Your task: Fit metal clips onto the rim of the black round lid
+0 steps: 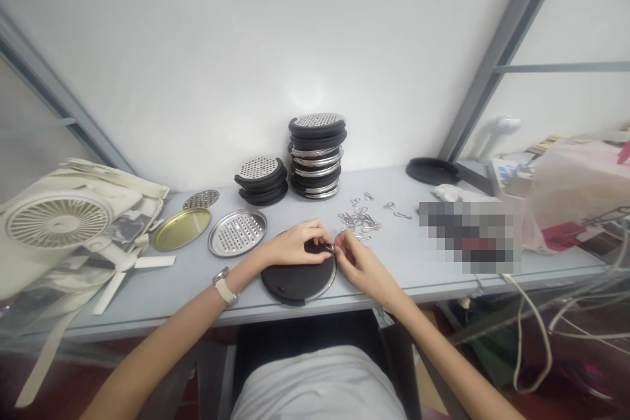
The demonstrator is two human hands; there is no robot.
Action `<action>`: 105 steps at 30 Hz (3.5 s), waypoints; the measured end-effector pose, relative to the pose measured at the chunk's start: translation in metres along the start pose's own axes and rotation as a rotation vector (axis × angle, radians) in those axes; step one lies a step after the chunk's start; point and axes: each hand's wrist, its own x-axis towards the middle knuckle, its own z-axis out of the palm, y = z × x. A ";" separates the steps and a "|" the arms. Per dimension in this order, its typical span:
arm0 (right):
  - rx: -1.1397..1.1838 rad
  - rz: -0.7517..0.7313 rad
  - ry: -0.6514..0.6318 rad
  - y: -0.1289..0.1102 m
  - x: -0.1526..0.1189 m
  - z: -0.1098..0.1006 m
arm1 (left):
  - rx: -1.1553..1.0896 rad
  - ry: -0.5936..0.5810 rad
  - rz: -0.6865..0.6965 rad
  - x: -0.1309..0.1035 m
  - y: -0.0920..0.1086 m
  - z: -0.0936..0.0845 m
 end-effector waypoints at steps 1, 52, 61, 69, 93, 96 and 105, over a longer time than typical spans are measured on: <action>0.002 -0.002 -0.004 0.000 0.000 0.000 | -0.007 0.002 0.001 0.000 -0.001 0.000; 0.037 -0.045 -0.013 0.003 0.001 -0.004 | -0.132 0.002 0.059 0.001 0.005 -0.003; 0.015 -0.034 -0.003 -0.003 -0.002 -0.006 | -0.195 0.060 -0.045 0.003 0.003 0.000; -0.012 -0.059 0.005 -0.004 -0.002 -0.005 | -0.293 0.058 -0.037 0.005 0.009 0.002; -0.031 -0.077 0.022 -0.003 -0.001 -0.005 | -0.314 0.079 -0.105 0.004 0.004 0.003; -0.045 -0.057 0.031 -0.001 0.000 -0.005 | -0.253 0.056 -0.063 0.002 0.004 0.003; -0.112 -0.070 -0.021 0.005 0.002 -0.002 | -0.130 -0.004 0.012 -0.004 0.007 -0.003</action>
